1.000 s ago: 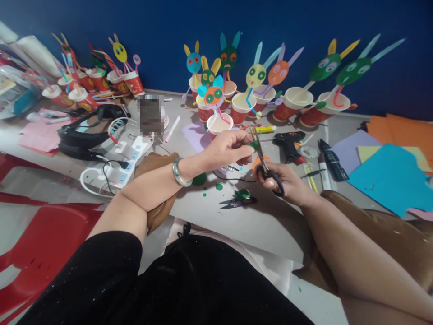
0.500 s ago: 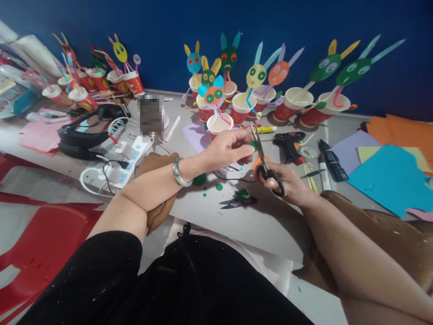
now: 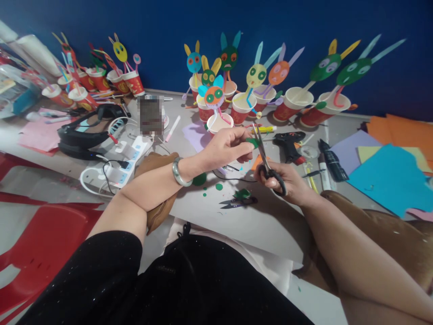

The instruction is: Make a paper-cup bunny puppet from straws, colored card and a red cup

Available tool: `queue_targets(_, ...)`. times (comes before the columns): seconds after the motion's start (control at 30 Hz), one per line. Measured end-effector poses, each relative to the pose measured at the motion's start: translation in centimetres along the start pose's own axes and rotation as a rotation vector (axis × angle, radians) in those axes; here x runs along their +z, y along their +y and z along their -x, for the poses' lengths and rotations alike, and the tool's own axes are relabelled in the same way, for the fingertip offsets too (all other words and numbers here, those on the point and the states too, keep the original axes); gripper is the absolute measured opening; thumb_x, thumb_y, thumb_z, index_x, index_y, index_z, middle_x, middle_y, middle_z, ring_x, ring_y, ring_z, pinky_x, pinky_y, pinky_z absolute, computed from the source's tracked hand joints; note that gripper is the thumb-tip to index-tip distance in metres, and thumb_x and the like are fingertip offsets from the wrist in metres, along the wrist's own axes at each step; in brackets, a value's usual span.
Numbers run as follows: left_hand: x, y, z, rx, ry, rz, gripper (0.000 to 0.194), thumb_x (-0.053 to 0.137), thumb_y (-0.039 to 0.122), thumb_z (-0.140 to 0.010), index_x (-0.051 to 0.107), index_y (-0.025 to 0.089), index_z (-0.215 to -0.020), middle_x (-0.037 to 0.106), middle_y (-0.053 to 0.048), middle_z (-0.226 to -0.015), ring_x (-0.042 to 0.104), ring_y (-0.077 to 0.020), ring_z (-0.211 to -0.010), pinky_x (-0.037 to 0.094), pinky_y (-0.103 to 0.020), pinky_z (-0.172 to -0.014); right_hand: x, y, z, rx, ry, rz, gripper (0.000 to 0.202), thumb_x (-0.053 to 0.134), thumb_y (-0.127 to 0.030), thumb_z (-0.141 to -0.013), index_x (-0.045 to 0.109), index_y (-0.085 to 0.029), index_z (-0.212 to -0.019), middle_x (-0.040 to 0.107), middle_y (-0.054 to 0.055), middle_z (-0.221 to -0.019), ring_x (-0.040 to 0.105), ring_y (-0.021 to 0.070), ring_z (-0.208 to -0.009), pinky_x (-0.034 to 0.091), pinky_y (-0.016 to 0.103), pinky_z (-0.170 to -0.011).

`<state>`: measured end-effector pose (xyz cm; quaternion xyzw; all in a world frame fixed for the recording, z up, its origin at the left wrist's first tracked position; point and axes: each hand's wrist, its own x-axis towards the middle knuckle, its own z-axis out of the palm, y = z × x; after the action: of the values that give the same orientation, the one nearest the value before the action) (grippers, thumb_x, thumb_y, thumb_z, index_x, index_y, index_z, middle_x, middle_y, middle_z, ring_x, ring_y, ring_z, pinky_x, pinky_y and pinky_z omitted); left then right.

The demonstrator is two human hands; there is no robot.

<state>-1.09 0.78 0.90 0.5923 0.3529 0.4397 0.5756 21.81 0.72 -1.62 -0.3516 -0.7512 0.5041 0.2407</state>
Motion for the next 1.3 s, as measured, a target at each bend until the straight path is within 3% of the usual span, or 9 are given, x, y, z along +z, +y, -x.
queue_targets(0.57, -0.07, -0.08, 0.00, 0.015, -0.003, -0.010, 0.016, 0.063, 0.017, -0.092, 0.054, 0.018, -0.078, 0.069, 0.002, -0.066, 0.064, -0.0047, -0.059, 0.054, -0.018, -0.060, 0.14, 0.25, -0.07, 0.014, 0.006, 0.003, 0.080, 0.068, -0.099, -0.066, 0.061, -0.019, -0.067, 0.056, 0.002, -0.067, 0.047, 0.0152, -0.063, 0.036, 0.031, -0.062)
queue_targets(1.3, -0.01, 0.01, 0.01, 0.013, 0.040, -0.020, 0.024, 0.068, 0.023, -0.090, 0.050, 0.020, -0.075, 0.069, 0.002, -0.067, 0.064, -0.0050, -0.060, 0.055, -0.018, -0.060, -0.07, 0.16, -0.03, -0.005, 0.006, 0.007, 0.077, 0.068, -0.095, -0.070, 0.054, -0.020, -0.062, 0.053, 0.000, -0.064, 0.043, 0.0132, -0.060, 0.034, 0.030, -0.059)
